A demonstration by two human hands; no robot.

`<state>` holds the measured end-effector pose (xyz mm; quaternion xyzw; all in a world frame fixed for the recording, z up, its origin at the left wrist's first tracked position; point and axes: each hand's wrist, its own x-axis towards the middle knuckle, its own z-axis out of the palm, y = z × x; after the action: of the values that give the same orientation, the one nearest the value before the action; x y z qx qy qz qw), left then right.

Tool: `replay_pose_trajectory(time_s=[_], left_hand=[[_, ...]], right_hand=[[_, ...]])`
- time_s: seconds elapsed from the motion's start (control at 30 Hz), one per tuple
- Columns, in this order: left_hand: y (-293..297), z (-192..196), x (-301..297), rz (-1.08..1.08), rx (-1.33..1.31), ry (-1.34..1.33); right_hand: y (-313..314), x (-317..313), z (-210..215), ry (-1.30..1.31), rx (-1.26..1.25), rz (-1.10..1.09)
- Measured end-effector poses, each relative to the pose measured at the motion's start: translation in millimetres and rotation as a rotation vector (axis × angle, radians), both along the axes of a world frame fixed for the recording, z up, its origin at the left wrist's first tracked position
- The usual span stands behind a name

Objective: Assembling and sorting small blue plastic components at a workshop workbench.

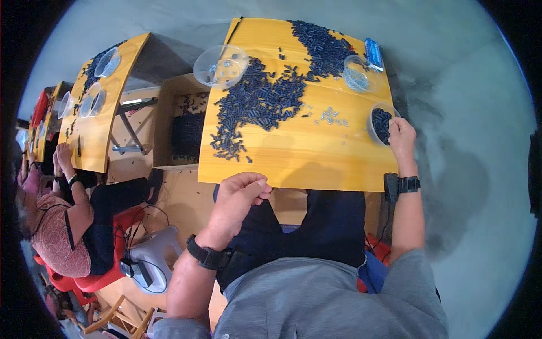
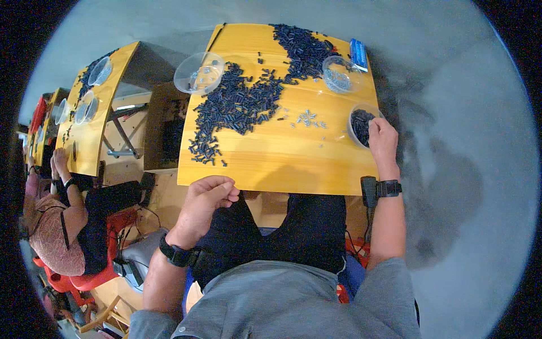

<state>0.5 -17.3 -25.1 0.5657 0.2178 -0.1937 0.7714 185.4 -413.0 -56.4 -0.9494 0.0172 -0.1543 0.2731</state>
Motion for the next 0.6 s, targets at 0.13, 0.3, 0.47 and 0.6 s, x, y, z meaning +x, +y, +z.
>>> replay_pose_trajectory(time_s=[0.13, 0.3, 0.47, 0.6], left_hand=[[2.0, -1.3, -0.2, 0.012, 0.024, 0.001], [3.9, -6.7, -0.7, 0.018, 0.031, -0.016], [3.7, -4.3, -0.9, 0.012, 0.066, -0.035], [5.4, -5.1, -0.4, 0.012, 0.105, -0.030]], right_hand=[[32.3, -10.6, 7.2, -0.084, -0.204, 0.031], [120.0, -33.8, -0.3, -0.029, 0.112, 0.326], [193.3, -38.5, -12.2, 0.140, 0.186, 0.586], [222.7, -36.4, -20.7, 0.102, 0.166, 0.661]])
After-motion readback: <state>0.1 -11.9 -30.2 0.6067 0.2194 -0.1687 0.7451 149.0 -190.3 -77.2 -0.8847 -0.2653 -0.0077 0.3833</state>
